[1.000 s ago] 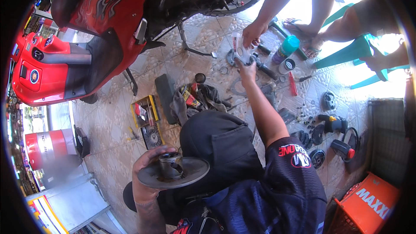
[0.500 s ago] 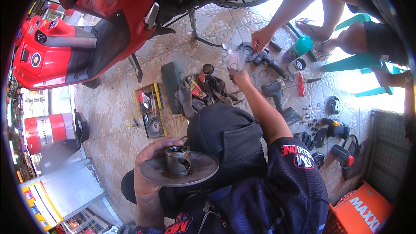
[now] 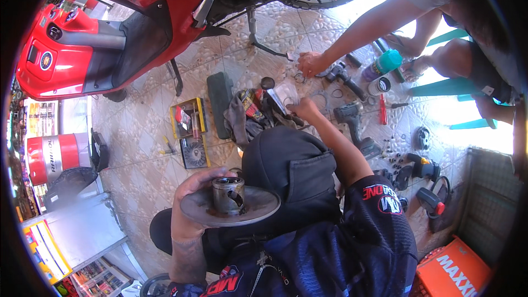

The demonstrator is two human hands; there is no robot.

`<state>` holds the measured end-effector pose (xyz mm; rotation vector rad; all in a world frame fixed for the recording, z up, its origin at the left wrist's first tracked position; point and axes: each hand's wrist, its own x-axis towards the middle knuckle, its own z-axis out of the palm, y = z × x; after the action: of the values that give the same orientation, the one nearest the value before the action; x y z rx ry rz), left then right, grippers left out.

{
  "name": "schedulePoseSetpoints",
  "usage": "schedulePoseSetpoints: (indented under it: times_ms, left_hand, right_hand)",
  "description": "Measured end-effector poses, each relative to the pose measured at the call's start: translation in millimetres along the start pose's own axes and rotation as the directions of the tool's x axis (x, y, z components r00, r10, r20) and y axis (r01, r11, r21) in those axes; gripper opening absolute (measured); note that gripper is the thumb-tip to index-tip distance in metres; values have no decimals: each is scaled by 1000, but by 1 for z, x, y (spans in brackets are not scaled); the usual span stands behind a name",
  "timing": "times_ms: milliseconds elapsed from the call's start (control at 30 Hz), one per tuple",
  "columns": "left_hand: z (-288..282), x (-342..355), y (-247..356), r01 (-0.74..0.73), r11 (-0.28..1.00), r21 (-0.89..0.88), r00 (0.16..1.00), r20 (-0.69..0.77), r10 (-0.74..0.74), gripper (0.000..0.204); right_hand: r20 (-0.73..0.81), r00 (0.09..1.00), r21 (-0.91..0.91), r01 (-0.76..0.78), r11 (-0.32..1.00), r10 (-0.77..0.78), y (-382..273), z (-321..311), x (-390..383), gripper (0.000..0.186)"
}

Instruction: The person sits on the floor in a workshop and cleans a circular metal scooter part with a cloth. They then use a screwdriver to adjust or remove a small internal component from the part.

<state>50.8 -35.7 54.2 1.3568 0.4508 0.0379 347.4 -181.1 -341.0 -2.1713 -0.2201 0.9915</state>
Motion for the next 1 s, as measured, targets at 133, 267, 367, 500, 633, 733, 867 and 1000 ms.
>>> schedulePoseSetpoints:
  times_ms: [133,267,367,500,633,733,867,1000]
  left_hand:
    - [-1,0,-3,2,999,-52,1000,0,-2,90]
    - [-2,-3,-3,37,997,-71,999,-5,-37,93]
    - [-3,-6,-2,35,994,-107,999,-5,-36,96]
    - [-4,-11,-1,17,994,-106,1000,-4,-18,96]
    - [-7,-12,1,-21,1000,21,998,54,20,97]
    - [-2,-12,0,-22,998,-59,996,86,28,92]
    - [2,-15,-3,-31,991,-129,994,97,44,88]
    - [1,-20,-11,-109,982,-153,991,63,119,91]
  right_hand:
    - [39,999,125,18,992,-23,-5,-4,-10,72]
    - [-241,969,-197,12,980,-60,-11,0,-14,84]
    - [-342,934,-246,13,969,-100,-30,-8,-39,80]
    - [-235,934,151,308,939,-269,-90,-77,-116,50]
    - [-64,756,380,622,685,-651,-168,-158,-245,37]
    - [210,561,211,774,597,-801,-227,-178,-309,45]
    - [548,502,-18,807,591,-669,-276,-150,-334,61]
    - [679,509,2,720,694,-529,-296,-134,-325,59]
